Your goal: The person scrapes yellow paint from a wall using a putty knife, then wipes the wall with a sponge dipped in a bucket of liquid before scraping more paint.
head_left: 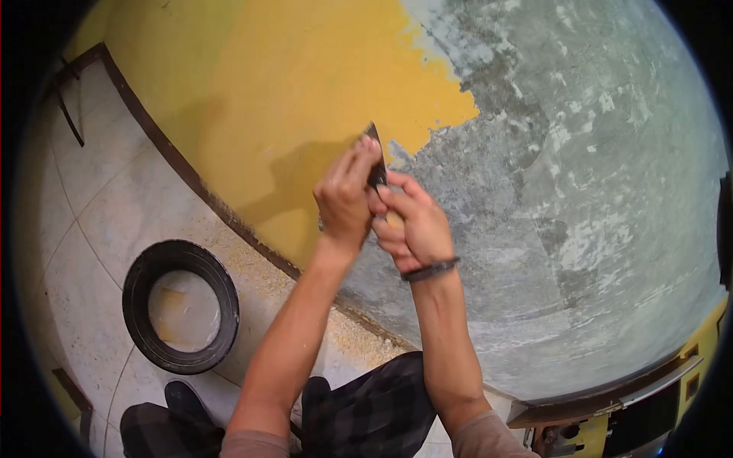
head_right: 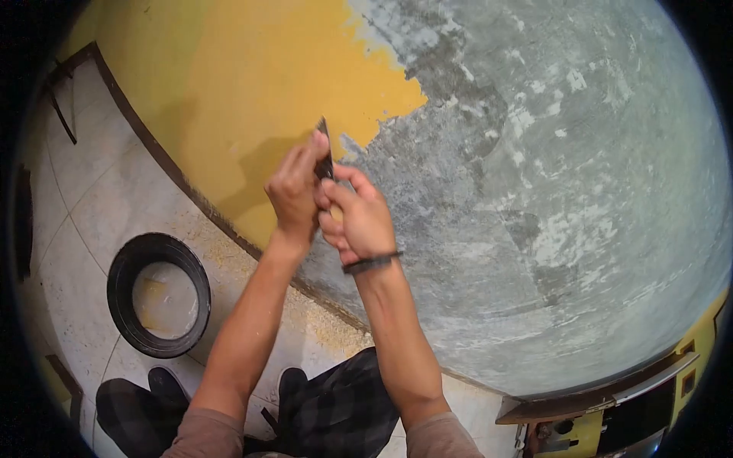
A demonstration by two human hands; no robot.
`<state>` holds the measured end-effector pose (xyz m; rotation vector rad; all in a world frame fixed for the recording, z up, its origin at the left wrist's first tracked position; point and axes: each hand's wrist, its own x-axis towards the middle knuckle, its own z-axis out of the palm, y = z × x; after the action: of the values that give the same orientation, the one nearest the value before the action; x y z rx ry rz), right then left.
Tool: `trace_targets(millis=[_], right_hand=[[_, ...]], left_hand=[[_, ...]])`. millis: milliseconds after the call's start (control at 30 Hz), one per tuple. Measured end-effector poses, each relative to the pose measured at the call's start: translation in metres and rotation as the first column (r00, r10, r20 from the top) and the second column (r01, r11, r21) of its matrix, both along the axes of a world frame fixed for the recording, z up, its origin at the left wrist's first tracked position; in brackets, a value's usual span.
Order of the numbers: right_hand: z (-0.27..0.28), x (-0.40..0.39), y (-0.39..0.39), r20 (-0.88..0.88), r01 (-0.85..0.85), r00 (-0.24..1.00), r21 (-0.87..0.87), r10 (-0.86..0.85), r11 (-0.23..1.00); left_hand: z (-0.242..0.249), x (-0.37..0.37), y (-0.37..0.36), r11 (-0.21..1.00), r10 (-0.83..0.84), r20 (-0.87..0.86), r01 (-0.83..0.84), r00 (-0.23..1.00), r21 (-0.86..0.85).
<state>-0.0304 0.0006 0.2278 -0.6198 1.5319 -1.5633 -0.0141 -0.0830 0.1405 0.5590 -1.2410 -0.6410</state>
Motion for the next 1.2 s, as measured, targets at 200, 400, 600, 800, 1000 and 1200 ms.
trace_targets(millis=[200,400,600,800,1000,1200], right_hand=[[0.002,-0.003,0.047,-0.019,0.133,0.991,0.057,-0.132,0.989],[0.006,-0.004,0.041,-0.027,0.097,0.995,0.069,-0.095,0.993],[0.001,-0.003,0.047,-0.045,0.128,0.991,0.043,-0.127,0.991],[0.001,0.005,0.025,-0.097,0.106,0.99,0.068,-0.1,0.992],[-0.005,0.009,0.04,-0.081,0.183,0.981,0.087,-0.176,0.979],[-0.001,-0.008,0.047,0.0,0.106,0.994,0.076,-0.106,0.992]], left_hand=[[-0.005,-0.014,0.041,0.98,-0.199,-0.029,0.199,0.98,0.014],[0.001,-0.013,0.037,0.996,-0.091,-0.068,0.089,0.994,-0.026],[-0.002,-0.019,0.04,0.988,-0.149,-0.075,0.146,0.986,-0.047],[-0.001,-0.007,0.025,0.993,-0.117,-0.061,0.117,0.991,0.003],[-0.01,-0.014,0.038,0.987,-0.158,-0.099,0.159,0.982,0.005],[-0.006,-0.012,0.047,0.994,-0.107,-0.035,0.107,0.994,0.001]])
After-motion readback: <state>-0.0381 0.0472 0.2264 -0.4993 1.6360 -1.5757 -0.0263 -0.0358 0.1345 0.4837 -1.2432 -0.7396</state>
